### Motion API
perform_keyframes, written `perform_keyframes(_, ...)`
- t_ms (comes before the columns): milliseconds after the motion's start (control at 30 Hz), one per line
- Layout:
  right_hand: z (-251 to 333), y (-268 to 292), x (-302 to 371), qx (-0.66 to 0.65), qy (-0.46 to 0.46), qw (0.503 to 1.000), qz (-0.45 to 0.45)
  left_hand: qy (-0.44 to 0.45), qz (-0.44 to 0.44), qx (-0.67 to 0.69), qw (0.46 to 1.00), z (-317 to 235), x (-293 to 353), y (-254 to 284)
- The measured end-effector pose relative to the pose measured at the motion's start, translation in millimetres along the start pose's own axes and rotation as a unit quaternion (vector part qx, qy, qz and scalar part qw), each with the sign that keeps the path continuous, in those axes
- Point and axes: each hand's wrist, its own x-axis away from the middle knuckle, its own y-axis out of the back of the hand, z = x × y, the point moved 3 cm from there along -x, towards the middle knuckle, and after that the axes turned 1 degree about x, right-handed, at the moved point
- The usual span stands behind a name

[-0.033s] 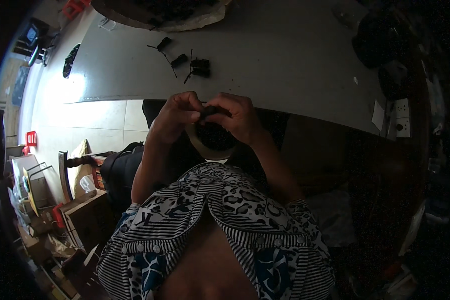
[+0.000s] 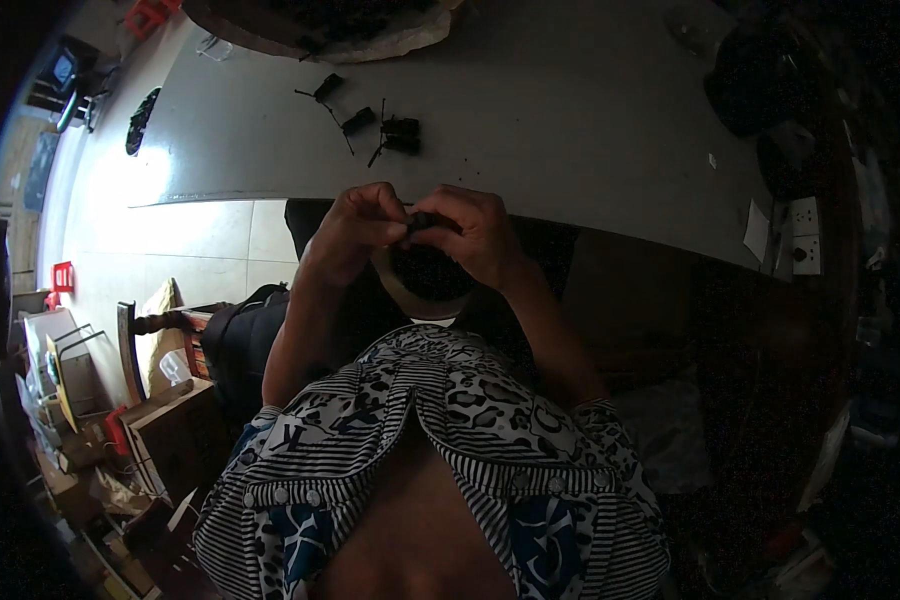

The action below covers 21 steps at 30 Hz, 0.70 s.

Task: Manually assemble small black plastic components at a workbench.

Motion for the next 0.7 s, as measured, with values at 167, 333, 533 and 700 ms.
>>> perform_keyframes(167,-4.0,-3.4,2.2,0.049,-0.054,0.997,0.001,-0.062,-0.161,0.045,0.984,11.2,-3.4,-8.0)
perform_keyframes(333,-1.6,-13.8,0.8,0.101,-0.099,0.989,-0.036,-0.117,-0.244,0.064,0.961,18.5,-4.5,-11.9)
perform_keyframes(533,8.4,-27.3,-2.1,0.144,-0.028,0.988,-0.044,-0.143,-0.278,0.033,0.949,25.5,0.0,-2.2)
perform_keyframes(700,15.2,-28.6,-2.7,0.242,-0.021,0.969,-0.041,-0.166,-0.280,0.028,0.945,26.9,-1.5,-0.9)
